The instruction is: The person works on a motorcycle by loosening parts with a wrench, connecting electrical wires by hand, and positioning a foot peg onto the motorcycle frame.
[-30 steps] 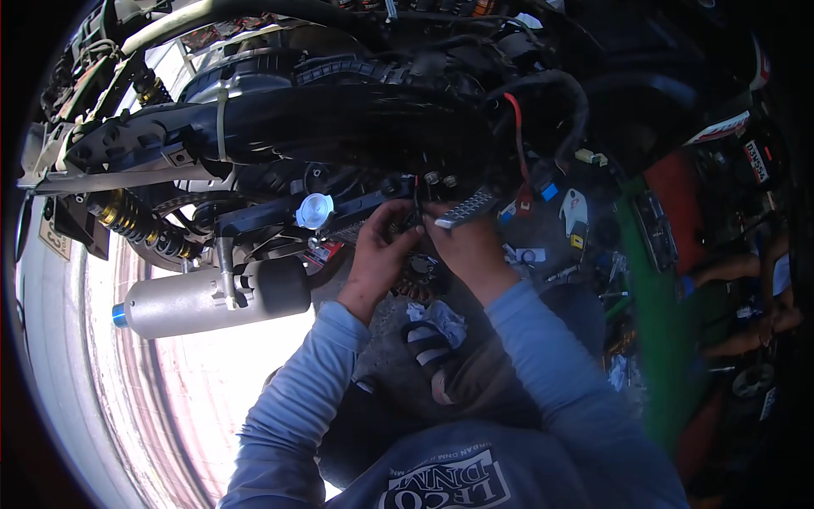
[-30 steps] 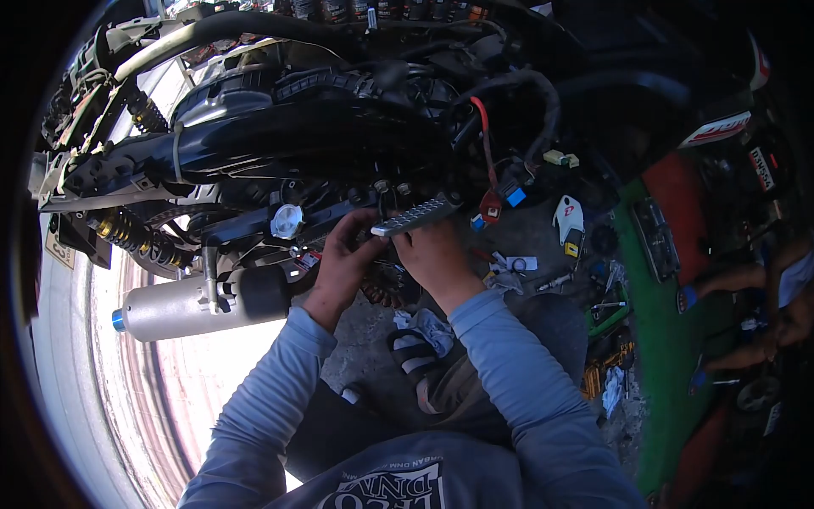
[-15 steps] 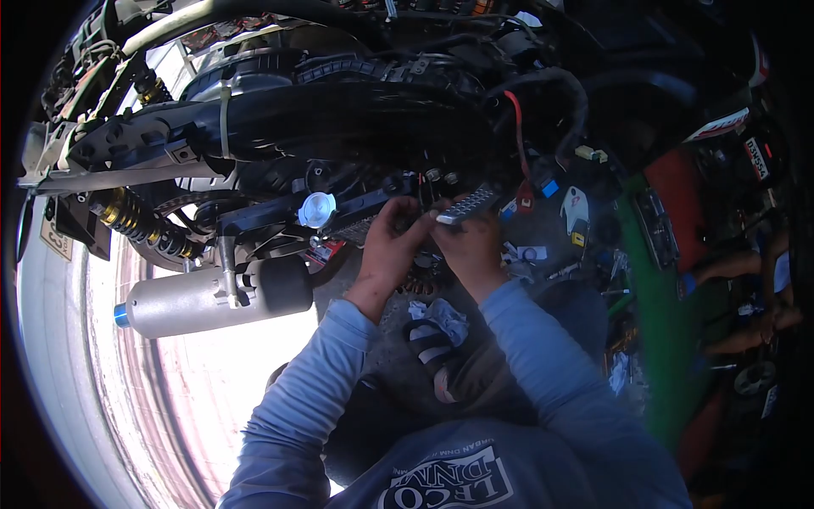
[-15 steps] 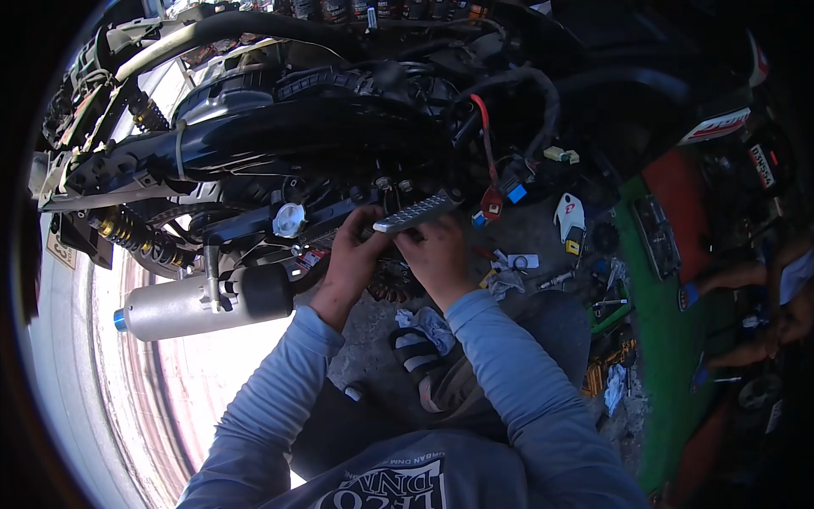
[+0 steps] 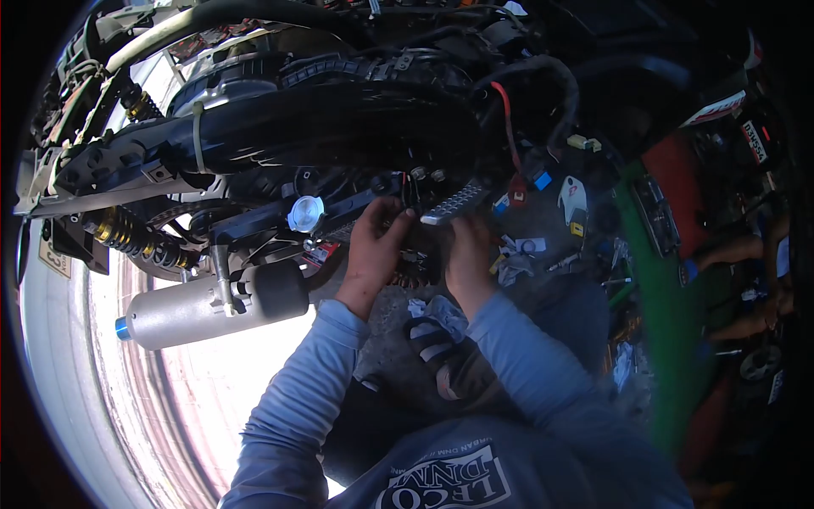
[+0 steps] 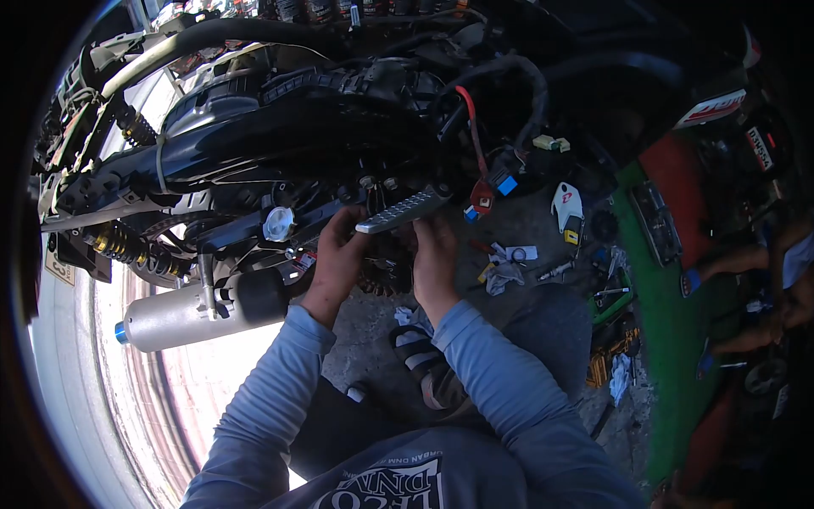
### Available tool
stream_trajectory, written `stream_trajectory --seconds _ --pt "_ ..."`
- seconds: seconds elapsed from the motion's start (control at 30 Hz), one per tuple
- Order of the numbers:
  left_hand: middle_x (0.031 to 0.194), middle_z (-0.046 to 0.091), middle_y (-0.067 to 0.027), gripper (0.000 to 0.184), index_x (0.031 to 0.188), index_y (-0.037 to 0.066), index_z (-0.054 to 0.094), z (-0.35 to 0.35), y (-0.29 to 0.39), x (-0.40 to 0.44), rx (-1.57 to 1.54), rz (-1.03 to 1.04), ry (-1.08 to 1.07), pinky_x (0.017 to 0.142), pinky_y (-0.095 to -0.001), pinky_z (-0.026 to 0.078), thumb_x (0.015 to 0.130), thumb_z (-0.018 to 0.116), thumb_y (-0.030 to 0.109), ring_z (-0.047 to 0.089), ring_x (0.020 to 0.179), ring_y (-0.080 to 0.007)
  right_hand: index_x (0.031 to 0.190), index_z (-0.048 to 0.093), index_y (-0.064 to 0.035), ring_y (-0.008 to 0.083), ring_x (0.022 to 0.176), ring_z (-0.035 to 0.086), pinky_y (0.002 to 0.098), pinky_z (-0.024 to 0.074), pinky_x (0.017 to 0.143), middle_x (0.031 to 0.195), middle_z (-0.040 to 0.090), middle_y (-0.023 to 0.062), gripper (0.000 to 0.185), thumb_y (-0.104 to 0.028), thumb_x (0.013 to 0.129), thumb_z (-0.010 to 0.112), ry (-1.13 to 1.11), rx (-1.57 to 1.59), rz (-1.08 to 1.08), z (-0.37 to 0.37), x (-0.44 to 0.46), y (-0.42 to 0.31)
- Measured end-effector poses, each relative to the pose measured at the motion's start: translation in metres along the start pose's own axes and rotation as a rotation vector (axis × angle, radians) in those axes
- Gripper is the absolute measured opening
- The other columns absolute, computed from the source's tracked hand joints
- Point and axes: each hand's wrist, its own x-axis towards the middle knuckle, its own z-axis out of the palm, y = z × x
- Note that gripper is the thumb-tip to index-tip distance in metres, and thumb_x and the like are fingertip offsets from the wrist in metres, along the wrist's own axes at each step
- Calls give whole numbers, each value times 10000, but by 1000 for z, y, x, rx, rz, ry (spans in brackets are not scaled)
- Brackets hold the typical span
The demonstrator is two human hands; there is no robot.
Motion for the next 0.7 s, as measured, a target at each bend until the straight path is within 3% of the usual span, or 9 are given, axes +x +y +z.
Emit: stream_trajectory --seconds 0.07,0.2,0.23,0.37,0.4,0.53,0.57,0.7 --pt "936 638 -76 229 1096 10 594 -2 2 0 -14 10 -20 755 -272 474 946 610 182 577 815 -140 1075 655 -41 186 816 645 292 495 778 918 682 79 202 -28 877 615 -16 87 -13 1 -2 -3" --pt "937 637 -75 207 1091 3 592 -5 7 0 -80 -54 -67 762 -265 465 959 587 162 569 816 -133 1208 603 -32 196 1008 623 312 490 869 1123 646 105 279 -107 939 592 -328 -1158 -616 -3 -3 -7" --pt "937 637 -75 207 1091 3 592 -7 7 0 -74 -55 -70 762 -265 465 959 587 162 569 816 -133 1208 603 -32 196 1008 623 312 490 869 1123 646 105 279 -107 939 592 -322 -1154 -615 -1 -5 -11" --pt "934 632 -69 202 1107 10 585 -9 2 2 -63 -84 -96 754 -265 460 968 576 156 556 805 -128 1134 571 -21 201 928 628 339 498 797 1080 637 81 173 -85 981 521 -263 -1164 -190 5 -11 -33" --pt "934 632 -69 202 1107 10 585 -8 2 1 -63 -84 -101 754 -265 460 968 576 156 556 805 -128 1134 571 -21 201 928 628 339 498 797 1080 637 81 173 -85 981 521 -258 -1165 -190 1 -11 -30" --pt "924 624 -60 202 1124 19 574 -4 4 0 -65 -32 -68 738 -260 451 973 563 153 541 783 -121 1142 562 -22 213 892 636 352 502 783 1066 644 93 177 -71 975 528 -222 -548 -258 -18 -3 2" --pt "924 624 -60 202 1124 19 574 -3 5 0 -63 -30 -67 738 -260 451 973 563 153 541 783 -121 1142 562 -22 213 892 636 352 502 783 1066 644 93 177 -71 975 528 -224 -547 -259 -16 -3 1" --pt "899 612 -52 206 1130 25 565 0 8 -2 -95 -34 -50 720 -256 444 976 563 163 529 765 -114 1149 551 -26 192 880 632 351 500 777 1065 650 95 173 -67 985 510 -55 -43 9 -11 -2 -5"
